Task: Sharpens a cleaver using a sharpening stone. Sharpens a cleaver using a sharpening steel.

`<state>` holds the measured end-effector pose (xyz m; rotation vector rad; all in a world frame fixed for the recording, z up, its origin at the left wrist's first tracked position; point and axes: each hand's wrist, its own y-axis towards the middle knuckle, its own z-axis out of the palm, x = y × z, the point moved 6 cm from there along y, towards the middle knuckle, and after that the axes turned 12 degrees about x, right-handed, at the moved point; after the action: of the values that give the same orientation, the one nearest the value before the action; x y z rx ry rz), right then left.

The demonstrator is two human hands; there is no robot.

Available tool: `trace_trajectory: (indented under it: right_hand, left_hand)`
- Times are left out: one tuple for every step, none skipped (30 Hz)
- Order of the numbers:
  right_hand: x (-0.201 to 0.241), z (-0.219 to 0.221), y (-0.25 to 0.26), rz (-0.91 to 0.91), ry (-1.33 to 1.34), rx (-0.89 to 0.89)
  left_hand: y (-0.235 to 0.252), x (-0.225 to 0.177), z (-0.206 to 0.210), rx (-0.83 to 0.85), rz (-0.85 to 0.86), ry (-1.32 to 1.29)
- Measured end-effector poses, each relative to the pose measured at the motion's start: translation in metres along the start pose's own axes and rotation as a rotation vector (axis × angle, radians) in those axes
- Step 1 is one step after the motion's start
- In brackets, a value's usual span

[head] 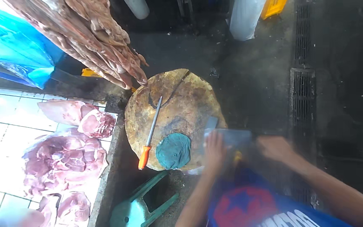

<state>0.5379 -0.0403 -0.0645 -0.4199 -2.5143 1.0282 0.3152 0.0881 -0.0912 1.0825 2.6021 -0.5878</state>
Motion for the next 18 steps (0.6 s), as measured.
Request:
trace_trajectory:
  right_hand:
    - [-0.017, -0.008, -0.007, 0.051, -0.016, -0.01]
    - [-0.025, -0.013, -0.011, 0.082, -0.038, -0.012]
    - [-0.024, -0.019, -0.008, 0.088, -0.052, 0.006]
    - [-0.015, -0.025, 0.001, 0.07, -0.052, 0.033]
    - [0.003, -0.028, 0.013, 0.035, -0.037, 0.068]
    - [0.027, -0.026, 0.027, -0.017, -0.023, 0.103]
    - [0.055, -0.022, 0.043, -0.082, -0.011, 0.128]
    - [0.086, -0.018, 0.058, -0.159, -0.003, 0.133]
    - [0.117, -0.015, 0.07, -0.236, 0.006, 0.133]
    - [0.145, -0.011, 0.08, -0.307, 0.016, 0.132]
    - [0.168, -0.007, 0.085, -0.371, 0.034, 0.134]
    - [0.184, -0.006, 0.086, -0.422, 0.065, 0.132]
    - [0.191, -0.005, 0.083, -0.459, 0.104, 0.127]
    - [0.189, -0.005, 0.076, -0.485, 0.165, 0.122]
    - [0.18, -0.004, 0.066, -0.498, 0.25, 0.132]
    - [0.164, 0.0, 0.055, -0.491, 0.347, 0.176]
    - [0.143, 0.012, 0.043, -0.473, 0.46, 0.238]
    - [0.117, 0.027, 0.031, -0.456, 0.593, 0.305]
  left_hand:
    - [0.015, -0.016, 0.004, -0.011, 0.041, 0.001]
    - [0.024, -0.023, 0.007, -0.018, 0.069, 0.01]
    - [0.028, -0.022, 0.005, -0.023, 0.075, 0.024]
    - [0.028, -0.012, 0.0, -0.029, 0.06, 0.041]
    - [0.021, 0.007, -0.007, -0.025, 0.025, 0.072]
    - [0.007, 0.031, -0.013, -0.027, -0.018, 0.113]
    - [-0.01, 0.061, -0.02, -0.017, -0.069, 0.151]
    - [-0.028, 0.091, -0.031, -0.005, -0.115, 0.176]
    - [-0.046, 0.12, -0.045, 0.003, -0.149, 0.192]
    - [-0.064, 0.143, -0.061, 0.009, -0.169, 0.202]
    - [-0.077, 0.158, -0.081, 0.001, -0.172, 0.212]
    - [-0.084, 0.164, -0.104, -0.034, -0.158, 0.228]
    - [-0.086, 0.162, -0.126, -0.081, -0.123, 0.244]
    - [-0.08, 0.151, -0.145, -0.129, -0.08, 0.244]
    - [-0.069, 0.133, -0.158, -0.162, -0.035, 0.232]
    - [-0.054, 0.108, -0.163, -0.179, 0.015, 0.208]
    - [-0.036, 0.08, -0.159, -0.178, 0.065, 0.163]
    - [-0.015, 0.05, -0.146, -0.154, 0.109, 0.108]
